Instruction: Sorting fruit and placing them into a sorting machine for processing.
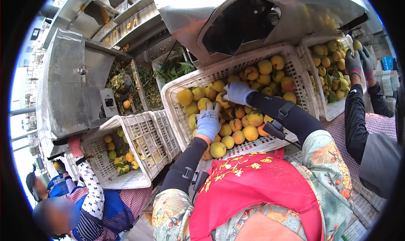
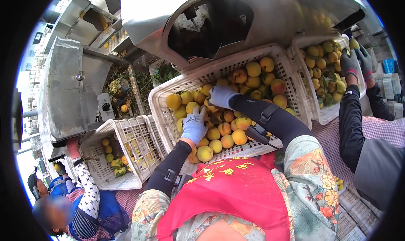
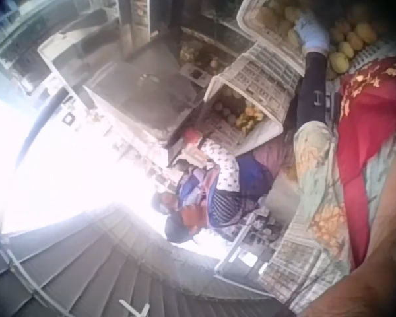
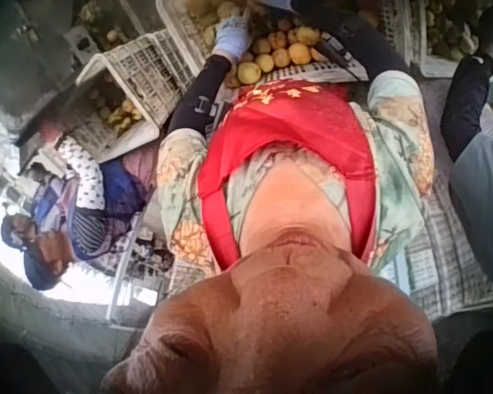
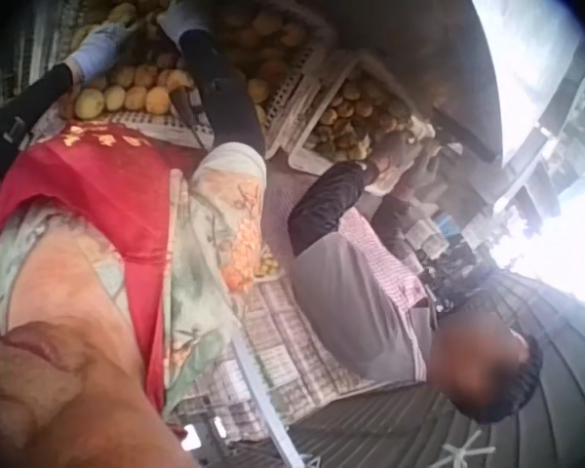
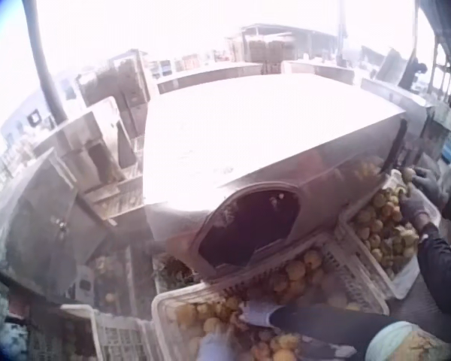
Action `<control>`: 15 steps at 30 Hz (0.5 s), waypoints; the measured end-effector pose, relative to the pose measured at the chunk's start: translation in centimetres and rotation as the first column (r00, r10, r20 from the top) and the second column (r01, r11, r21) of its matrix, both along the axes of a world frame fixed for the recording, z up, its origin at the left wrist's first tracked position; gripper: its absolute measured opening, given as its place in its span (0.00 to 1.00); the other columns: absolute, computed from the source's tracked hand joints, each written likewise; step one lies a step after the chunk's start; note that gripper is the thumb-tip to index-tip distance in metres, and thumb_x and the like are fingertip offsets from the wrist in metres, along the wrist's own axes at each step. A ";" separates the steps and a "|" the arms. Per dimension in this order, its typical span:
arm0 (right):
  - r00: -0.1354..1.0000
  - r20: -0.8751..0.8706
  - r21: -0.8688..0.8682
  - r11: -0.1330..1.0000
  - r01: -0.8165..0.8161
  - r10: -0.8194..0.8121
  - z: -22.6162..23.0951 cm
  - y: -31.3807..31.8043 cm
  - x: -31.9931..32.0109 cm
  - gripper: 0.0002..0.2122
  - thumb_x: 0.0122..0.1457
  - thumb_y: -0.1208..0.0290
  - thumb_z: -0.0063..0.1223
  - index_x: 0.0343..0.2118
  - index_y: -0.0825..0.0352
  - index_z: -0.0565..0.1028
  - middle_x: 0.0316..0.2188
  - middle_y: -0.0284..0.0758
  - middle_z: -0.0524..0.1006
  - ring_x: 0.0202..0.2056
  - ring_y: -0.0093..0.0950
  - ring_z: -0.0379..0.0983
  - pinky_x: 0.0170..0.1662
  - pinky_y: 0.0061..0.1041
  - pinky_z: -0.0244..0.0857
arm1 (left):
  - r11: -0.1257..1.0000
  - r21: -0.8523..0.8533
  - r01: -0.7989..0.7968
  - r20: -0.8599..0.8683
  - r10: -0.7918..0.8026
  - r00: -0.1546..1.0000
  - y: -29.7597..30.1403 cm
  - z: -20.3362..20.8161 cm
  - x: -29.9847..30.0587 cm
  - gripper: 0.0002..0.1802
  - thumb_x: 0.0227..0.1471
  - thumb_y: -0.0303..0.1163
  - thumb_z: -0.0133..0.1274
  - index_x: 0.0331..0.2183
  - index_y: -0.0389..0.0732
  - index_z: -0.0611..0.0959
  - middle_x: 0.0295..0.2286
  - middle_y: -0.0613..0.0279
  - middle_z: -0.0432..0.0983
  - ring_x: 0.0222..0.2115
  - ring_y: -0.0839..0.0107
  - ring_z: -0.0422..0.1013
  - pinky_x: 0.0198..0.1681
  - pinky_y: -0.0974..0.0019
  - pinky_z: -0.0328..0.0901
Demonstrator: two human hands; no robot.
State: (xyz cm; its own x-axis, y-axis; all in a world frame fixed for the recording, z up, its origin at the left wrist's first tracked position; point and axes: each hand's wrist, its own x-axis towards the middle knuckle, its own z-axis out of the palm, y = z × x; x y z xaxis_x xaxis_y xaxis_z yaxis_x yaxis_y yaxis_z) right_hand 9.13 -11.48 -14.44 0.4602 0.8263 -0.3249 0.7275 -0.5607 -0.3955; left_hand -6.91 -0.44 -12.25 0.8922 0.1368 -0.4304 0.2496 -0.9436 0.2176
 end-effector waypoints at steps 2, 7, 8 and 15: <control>0.888 -0.444 0.160 0.964 0.213 -0.123 6.8 3.1 0.0 0.16 0.51 0.57 0.54 0.33 0.66 0.79 0.25 0.37 0.80 0.29 0.32 0.77 0.34 0.32 0.69 | 0.991 0.130 0.042 -0.033 -0.038 0.999 -0.7 -1.6 -0.5 0.34 0.42 0.37 0.57 0.53 0.46 0.68 0.49 0.51 0.62 0.36 0.53 0.71 0.32 0.48 0.66; 0.294 -0.853 0.520 0.644 0.561 0.432 14.8 10.7 -0.6 0.26 0.54 0.60 0.58 0.52 0.70 0.68 0.39 0.37 0.79 0.38 0.22 0.75 0.40 0.19 0.67 | 0.943 0.323 0.081 -0.066 -0.063 0.996 -2.5 -4.6 -0.2 0.32 0.43 0.38 0.58 0.52 0.46 0.69 0.51 0.50 0.61 0.36 0.52 0.72 0.30 0.49 0.67; 0.496 -0.799 0.574 0.675 0.463 0.340 13.7 10.4 -0.7 0.29 0.54 0.57 0.57 0.55 0.70 0.65 0.42 0.39 0.77 0.42 0.26 0.74 0.45 0.22 0.65 | 0.958 0.265 0.109 -0.063 -0.096 0.993 -2.6 -3.5 0.4 0.32 0.43 0.39 0.58 0.52 0.46 0.69 0.50 0.51 0.62 0.37 0.52 0.72 0.32 0.48 0.67; 0.964 -0.234 -0.090 0.984 -0.153 0.128 6.8 -6.5 1.7 0.39 0.46 0.53 0.60 0.62 0.55 0.58 0.61 0.43 0.58 0.56 0.39 0.62 0.57 0.35 0.58 | 0.992 0.090 0.092 -0.033 -0.090 0.995 -1.0 -2.8 0.3 0.31 0.41 0.36 0.60 0.49 0.46 0.70 0.46 0.56 0.66 0.38 0.52 0.72 0.37 0.48 0.65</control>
State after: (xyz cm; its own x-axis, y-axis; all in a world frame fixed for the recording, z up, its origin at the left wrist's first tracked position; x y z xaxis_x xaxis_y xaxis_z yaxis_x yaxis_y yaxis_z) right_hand 10.87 -17.93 -7.68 0.2461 0.8326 -0.4962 0.7003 -0.5067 -0.5028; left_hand -6.63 -1.45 -15.01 0.8903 0.0955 -0.4453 0.1665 -0.9783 0.1231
